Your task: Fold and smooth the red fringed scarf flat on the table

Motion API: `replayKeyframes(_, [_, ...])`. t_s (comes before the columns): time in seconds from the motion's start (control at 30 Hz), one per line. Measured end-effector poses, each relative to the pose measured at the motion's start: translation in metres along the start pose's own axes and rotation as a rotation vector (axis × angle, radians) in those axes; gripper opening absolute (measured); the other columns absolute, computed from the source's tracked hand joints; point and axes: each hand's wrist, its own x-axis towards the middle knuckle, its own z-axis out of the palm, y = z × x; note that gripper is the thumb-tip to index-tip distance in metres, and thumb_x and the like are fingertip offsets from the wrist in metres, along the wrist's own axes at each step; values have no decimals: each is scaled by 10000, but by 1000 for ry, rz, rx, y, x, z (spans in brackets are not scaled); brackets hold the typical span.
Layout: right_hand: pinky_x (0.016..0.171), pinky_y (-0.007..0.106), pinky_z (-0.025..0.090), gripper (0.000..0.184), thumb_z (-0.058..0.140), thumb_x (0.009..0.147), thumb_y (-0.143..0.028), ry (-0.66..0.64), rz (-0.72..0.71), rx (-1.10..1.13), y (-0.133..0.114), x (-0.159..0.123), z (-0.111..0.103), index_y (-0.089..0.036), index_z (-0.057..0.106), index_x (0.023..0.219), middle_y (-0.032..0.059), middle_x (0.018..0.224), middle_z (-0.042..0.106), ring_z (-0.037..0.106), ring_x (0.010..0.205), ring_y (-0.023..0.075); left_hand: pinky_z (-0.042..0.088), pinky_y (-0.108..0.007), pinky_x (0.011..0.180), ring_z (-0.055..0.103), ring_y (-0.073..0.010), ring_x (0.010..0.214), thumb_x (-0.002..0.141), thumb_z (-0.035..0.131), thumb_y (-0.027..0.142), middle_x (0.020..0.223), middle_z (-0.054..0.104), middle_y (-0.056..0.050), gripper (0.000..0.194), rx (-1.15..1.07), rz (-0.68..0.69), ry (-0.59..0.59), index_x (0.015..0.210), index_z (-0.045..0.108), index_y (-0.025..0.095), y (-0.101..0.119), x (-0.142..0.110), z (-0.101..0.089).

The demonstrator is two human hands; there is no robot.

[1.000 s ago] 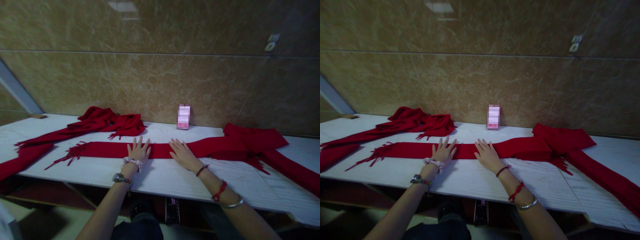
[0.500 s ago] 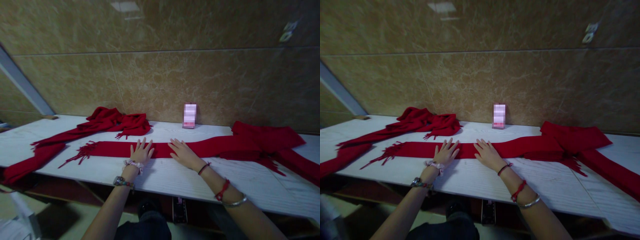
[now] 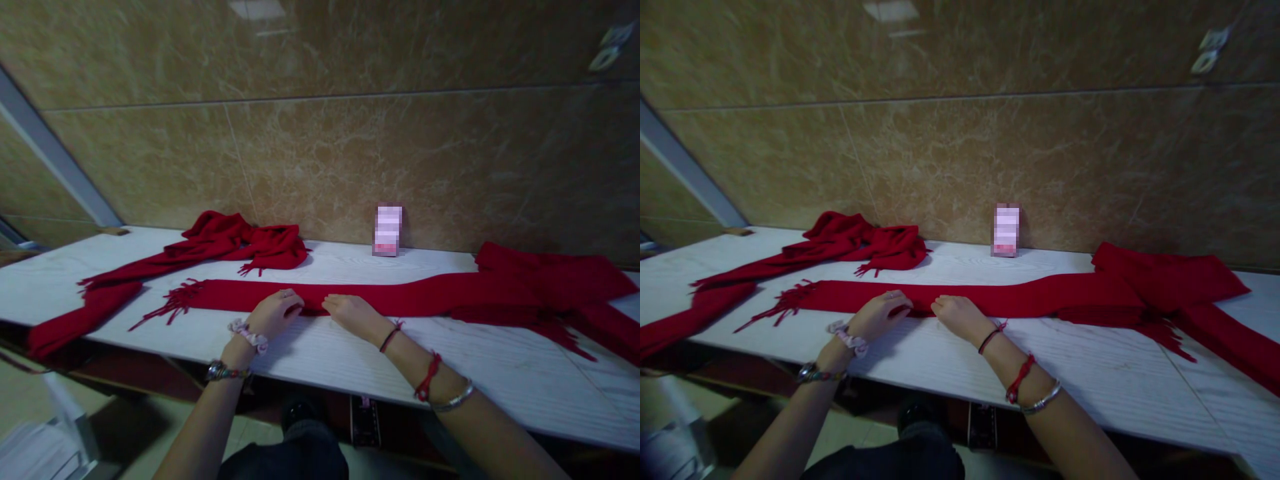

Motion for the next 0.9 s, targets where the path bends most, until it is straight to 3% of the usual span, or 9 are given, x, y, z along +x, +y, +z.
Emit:
replayKeyframes(0.1, [893,310,438,289,391,862,-73,22,-24,-15,0,-2,-1,-78,568,1090,156,1138,595,540,1073,188,459,-252,751,561,-149,815,793,458,144,845,616,-51,178,-8,11,6,822,633,166,1,0,-3])
replayKeyframes(0.3, [924,311,413,277,448,842,-83,-7,-90,7,1,-7,-1,-94,592,1079,154,1125,606,541,1076,180,453,-246,747,559,-141,794,768,496,152,809,614,-33,154,-48,26,-96,829,636,174,3,-3,-5])
replayKeyframes(0.47, [979,325,352,301,464,842,-148,9,-88,113,3,-9,-2,-160,592,1115,106,1201,567,465,1161,183,450,-249,775,556,-141,826,793,483,180,847,608,-43,165,-99,58,-45,830,644,172,5,-3,-4])
replayKeyframes(0.57, [1008,349,308,318,408,873,-194,15,-16,172,2,-9,-2,-192,572,1146,79,1257,524,421,1199,176,427,-283,853,548,-155,928,809,450,160,979,602,-65,206,-22,-19,43,864,648,173,8,5,0])
replayKeyframes(0.63, [1020,402,278,360,365,894,-258,29,73,170,1,-10,-1,-198,506,1220,76,1316,463,366,1238,192,391,-353,915,504,-189,1053,830,433,190,1132,562,-74,250,85,-128,61,985,630,197,13,10,4])
replayKeyframes(0.77, [1023,491,223,457,294,910,-362,-23,183,116,-1,-12,3,-181,369,1323,94,1386,359,275,1284,236,263,-539,977,258,-280,1286,880,367,278,1402,316,-50,411,192,-324,-193,1289,414,284,21,16,10])
replayKeyframes(0.83, [1027,498,211,469,278,911,-375,-51,193,108,-1,-13,3,-179,355,1330,90,1392,350,269,1285,241,219,-573,981,176,-288,1314,898,310,287,1435,239,-30,443,199,-362,-306,1340,322,302,22,15,13])
replayKeyframes(0.9, [1027,491,216,474,298,905,-379,-58,203,101,-1,-14,0,-166,363,1325,94,1388,356,278,1281,242,196,-571,991,149,-281,1321,907,271,296,1445,200,-21,450,210,-354,-333,1357,282,301,20,13,16])
